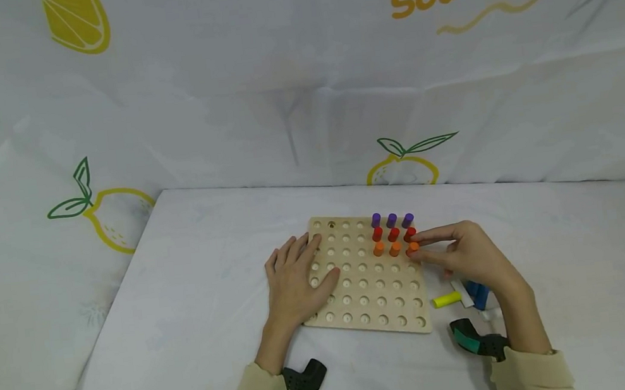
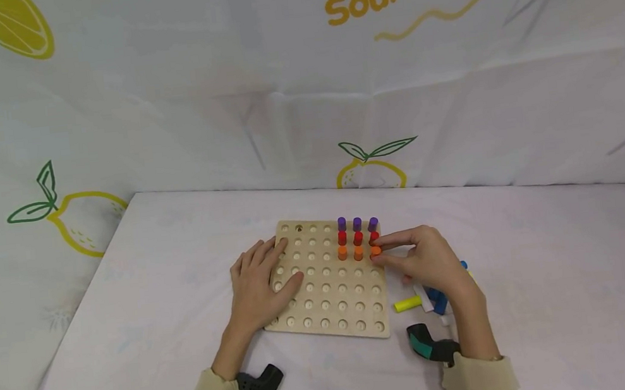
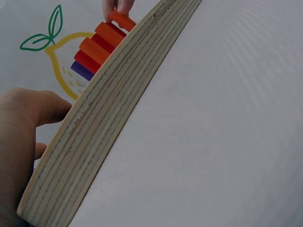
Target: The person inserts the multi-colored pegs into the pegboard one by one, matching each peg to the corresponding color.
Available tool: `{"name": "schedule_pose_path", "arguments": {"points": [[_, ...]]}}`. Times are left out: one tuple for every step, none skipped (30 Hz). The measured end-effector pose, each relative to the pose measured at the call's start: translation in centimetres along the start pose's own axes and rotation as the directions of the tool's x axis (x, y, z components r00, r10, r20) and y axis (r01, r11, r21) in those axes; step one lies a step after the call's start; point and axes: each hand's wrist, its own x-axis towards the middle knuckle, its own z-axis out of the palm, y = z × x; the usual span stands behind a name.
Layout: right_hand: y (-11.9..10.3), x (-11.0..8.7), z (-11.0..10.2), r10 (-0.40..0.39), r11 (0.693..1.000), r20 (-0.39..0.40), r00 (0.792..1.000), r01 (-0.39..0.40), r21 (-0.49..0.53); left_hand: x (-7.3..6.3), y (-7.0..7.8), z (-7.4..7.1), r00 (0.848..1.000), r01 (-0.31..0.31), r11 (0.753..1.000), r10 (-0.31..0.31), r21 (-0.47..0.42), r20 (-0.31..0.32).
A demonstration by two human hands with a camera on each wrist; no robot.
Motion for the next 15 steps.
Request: {"name": "schedule_pose_path", "arguments": {"points": [[0.0,-0.1,-0.1,0.012,1.0,-0.001,1.0,-0.012,-0.001,0.0,0.0,0.0,1.0,-0.001,1.0,0.001,0.002,-0.002],[-0.1,-0.3,-0.3,0.026,1.0,-0.003,1.0,-0.026,0.0,0.0,0.0,0.0,1.0,-0.003,1.0,0.003,0.003,-0.003],[-0.1,-0.4,-0.4,0.038,0.999,-0.005,0.999,-0.038,0.003,0.0,-0.1,0.0,1.0,-0.004,1.0,0.004,0.004,-0.004],[-0.1,-0.6,-0.5,0.05,0.999,-0.004,0.999,-0.05,0.007,0.0,-0.1,0.0,1.0,-0.006,1.0,0.006,0.004,-0.006],[-0.2,-0.7,-0.6,0.061,0.998,-0.005,0.998,-0.061,0.011,0.0,-0.1,0.0,1.0,-0.007,1.0,0.008,0.004,-0.008],[-0.3,-0.9,-0.7,0.064,0.998,-0.005,0.998,-0.064,0.011,0.0,-0.1,0.0,1.0,-0.009,1.0,0.009,0.005,-0.01],[-0.3,-1.0,-0.8,0.072,0.997,-0.006,0.997,-0.071,0.011,0.0,-0.1,0.1,1.0,-0.01,1.0,0.01,0.006,-0.011],[-0.4,-1.1,-0.9,0.069,0.998,-0.007,0.998,-0.069,0.007,0.0,-0.1,0.1,1.0,-0.011,1.0,0.011,0.006,-0.011],[-0.5,-1.2,-0.9,0.064,0.998,-0.006,0.998,-0.064,0.001,0.0,-0.1,0.1,1.0,-0.011,1.0,0.011,0.006,-0.013],[-0.5,-1.3,-1.0,0.06,0.998,-0.004,0.998,-0.06,-0.01,0.1,-0.2,0.1,1.0,-0.011,1.0,0.011,0.008,-0.014],[-0.6,-1.4,-1.0,0.046,0.999,-0.003,0.999,-0.046,-0.024,0.1,-0.2,0.1,1.0,-0.011,1.0,0.011,0.008,-0.015],[-0.6,-1.5,-1.0,0.035,0.999,-0.001,0.999,-0.035,-0.036,0.1,-0.2,0.1,1.0,-0.01,1.0,0.01,0.009,-0.015],[-0.7,-1.6,-1.1,0.024,0.999,0.004,1.0,-0.024,-0.049,0.1,-0.2,0.1,1.0,-0.01,1.0,0.01,0.009,-0.015],[-0.7,-1.8,-1.2,0.011,0.998,0.008,1.0,-0.01,-0.062,0.1,-0.2,0.1,1.0,-0.01,1.0,0.01,0.008,-0.016],[-0.7,-2.0,-1.2,0.005,0.997,0.014,1.0,-0.004,-0.072,0.1,-0.2,0.1,1.0,-0.01,1.0,0.01,0.009,-0.016]]}}
